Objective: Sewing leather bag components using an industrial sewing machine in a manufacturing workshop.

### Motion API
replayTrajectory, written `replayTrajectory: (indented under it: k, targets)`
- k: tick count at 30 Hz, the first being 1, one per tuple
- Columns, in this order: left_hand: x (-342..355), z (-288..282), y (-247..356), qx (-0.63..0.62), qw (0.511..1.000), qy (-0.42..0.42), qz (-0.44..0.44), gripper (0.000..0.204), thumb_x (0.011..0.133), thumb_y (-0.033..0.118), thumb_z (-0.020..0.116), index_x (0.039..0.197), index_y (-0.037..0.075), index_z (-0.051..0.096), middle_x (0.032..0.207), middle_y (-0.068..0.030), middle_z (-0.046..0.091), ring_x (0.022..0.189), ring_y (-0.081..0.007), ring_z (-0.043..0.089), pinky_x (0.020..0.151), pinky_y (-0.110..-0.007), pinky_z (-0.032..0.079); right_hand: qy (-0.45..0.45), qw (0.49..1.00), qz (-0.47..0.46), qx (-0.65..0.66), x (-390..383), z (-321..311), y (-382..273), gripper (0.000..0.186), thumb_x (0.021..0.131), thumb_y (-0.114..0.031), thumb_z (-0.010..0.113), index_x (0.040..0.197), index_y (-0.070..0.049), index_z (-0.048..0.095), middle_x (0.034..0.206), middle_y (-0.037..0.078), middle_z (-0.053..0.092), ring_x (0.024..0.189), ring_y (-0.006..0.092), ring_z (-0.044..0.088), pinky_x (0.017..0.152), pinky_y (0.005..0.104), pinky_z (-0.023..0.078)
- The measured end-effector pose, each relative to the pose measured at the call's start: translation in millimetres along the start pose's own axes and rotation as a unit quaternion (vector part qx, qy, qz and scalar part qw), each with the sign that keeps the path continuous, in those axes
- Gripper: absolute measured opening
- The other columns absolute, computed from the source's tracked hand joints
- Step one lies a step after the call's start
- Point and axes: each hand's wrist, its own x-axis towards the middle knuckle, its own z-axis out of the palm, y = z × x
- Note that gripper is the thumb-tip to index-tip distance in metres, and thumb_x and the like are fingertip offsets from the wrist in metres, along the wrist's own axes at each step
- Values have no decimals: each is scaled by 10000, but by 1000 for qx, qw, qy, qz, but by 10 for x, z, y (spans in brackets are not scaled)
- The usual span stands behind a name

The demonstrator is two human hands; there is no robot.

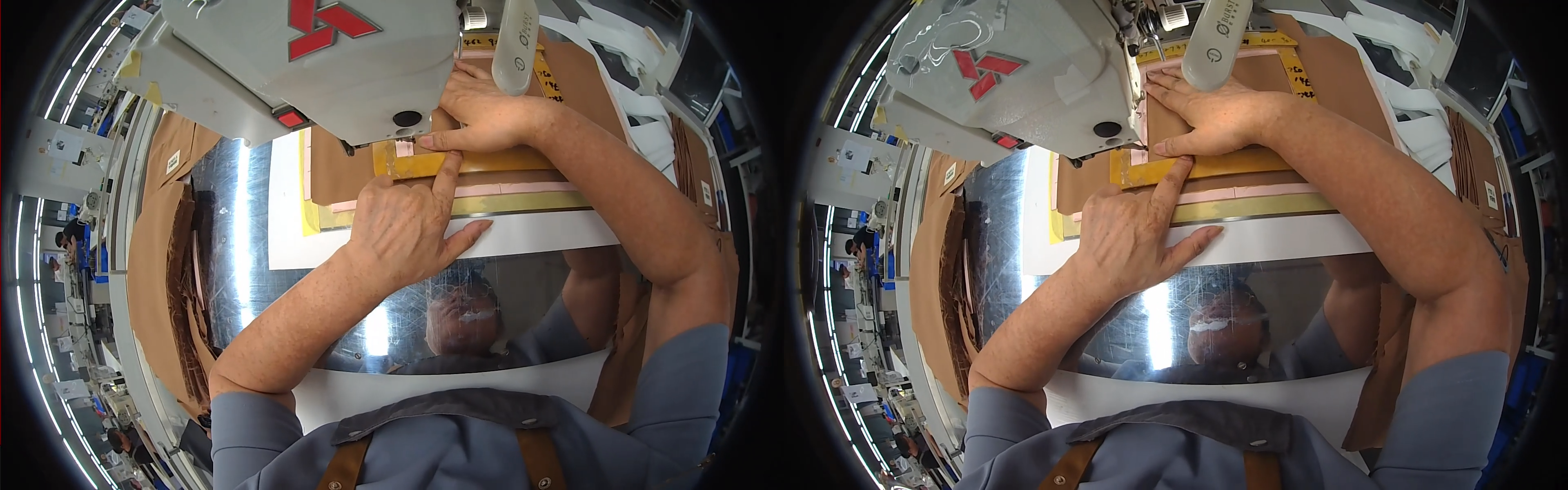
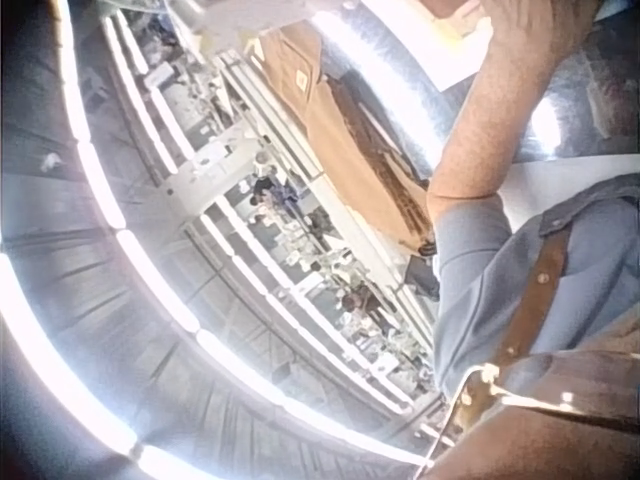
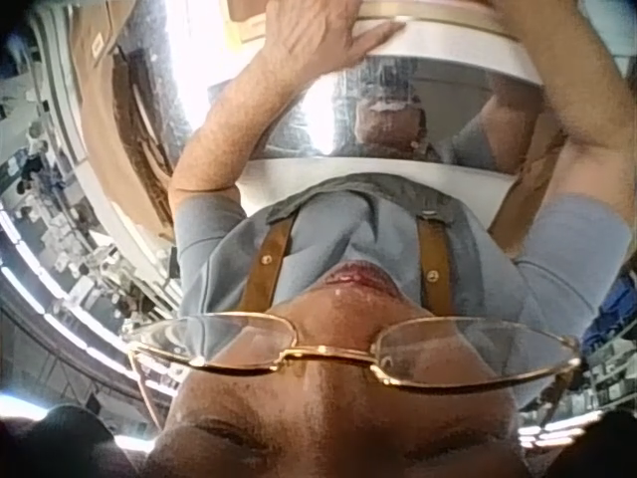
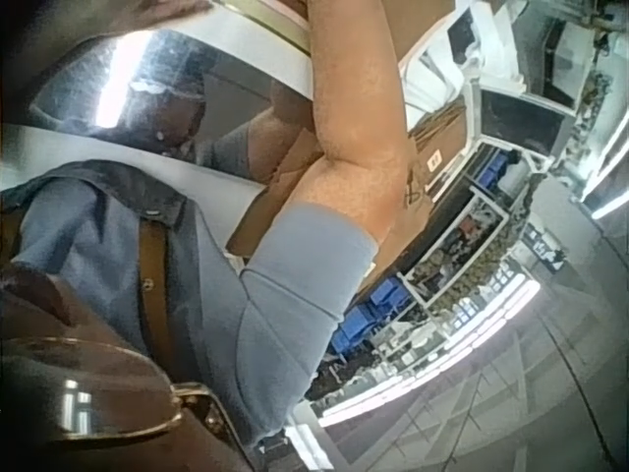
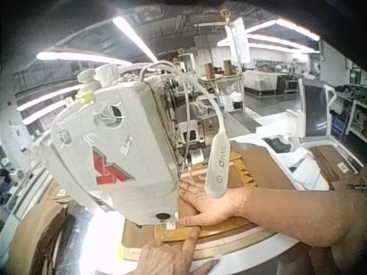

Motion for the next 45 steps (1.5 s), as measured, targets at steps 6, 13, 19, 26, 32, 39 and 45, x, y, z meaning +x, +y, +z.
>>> replayTrajectory:
  k: [6, 13, 19, 26, 32, 39, 45]
  targets:
    - [19, -29, -2, -18, 999, -19, -29, 800, 921, 637, 617, 1349, -37, 574, 683, -104, 676, 542, -244, 669, 529, -366, 530, -8, 1000, -7, 0, -22, -84, -9, 982, 945, -671, 513, 1636, -69, 158, 1707, 156, 122, 1583, 330, 70, 1295, 450, 111]
    - [51, -95, 10, -22, 993, -64, -92, 894, 903, 700, 602, 1342, -77, 561, 580, -82, 618, 470, -226, 619, 527, -360, 505, 4, 998, -25, 58, -57, -201, 47, 607, 950, -533, 594, 1267, -16, 614, 1417, 236, 528, 1430, 376, 387, 1218, 478, 280]
    - [12, -55, -135, 0, 996, -43, -72, 873, 913, 689, 597, 1313, -85, 568, 588, -97, 628, 499, -259, 635, 673, -450, 536, -71, 996, -25, 46, -63, -289, 106, 1085, 853, -639, 676, 1627, -51, 195, 1707, 145, 136, 1586, 274, 82, 1290, 389, 155]
    - [-4, -62, -200, 25, 996, -46, -70, 811, 925, 652, 609, 1297, -68, 581, 577, -91, 637, 528, -261, 661, 712, -499, 536, -61, 996, -26, 65, -41, -249, 94, 1122, 836, -671, 680, 1628, -49, 184, 1711, 140, 114, 1586, 279, 80, 1291, 408, 156]
    - [-28, -86, -110, -30, 996, -52, -62, 784, 923, 619, 636, 1295, -69, 580, 591, -90, 637, 491, -249, 642, 602, -425, 542, -78, 992, -15, 94, -5, -166, 157, 1142, 826, -680, 689, 1632, -59, 171, 1710, 141, 115, 1587, 275, 68, 1291, 403, 160]
    - [-13, -35, -71, -48, 995, -20, -87, 854, 928, 645, 606, 1341, -99, 539, 618, -116, 643, 486, -264, 643, 476, -383, 504, -98, 994, 11, 43, -91, -386, -27, 1004, 922, -605, 611, 1631, -51, 166, 1709, 148, 116, 1587, 269, 67, 1298, 400, 126]
    - [10, -21, -60, -41, 996, -40, -75, 842, 936, 639, 590, 1366, -82, 524, 589, -110, 633, 484, -271, 645, 487, -399, 511, -89, 995, 13, 48, -90, -349, -51, 836, 1022, -513, 505, 1623, -32, 179, 1705, 163, 121, 1588, 274, 58, 1301, 406, 109]
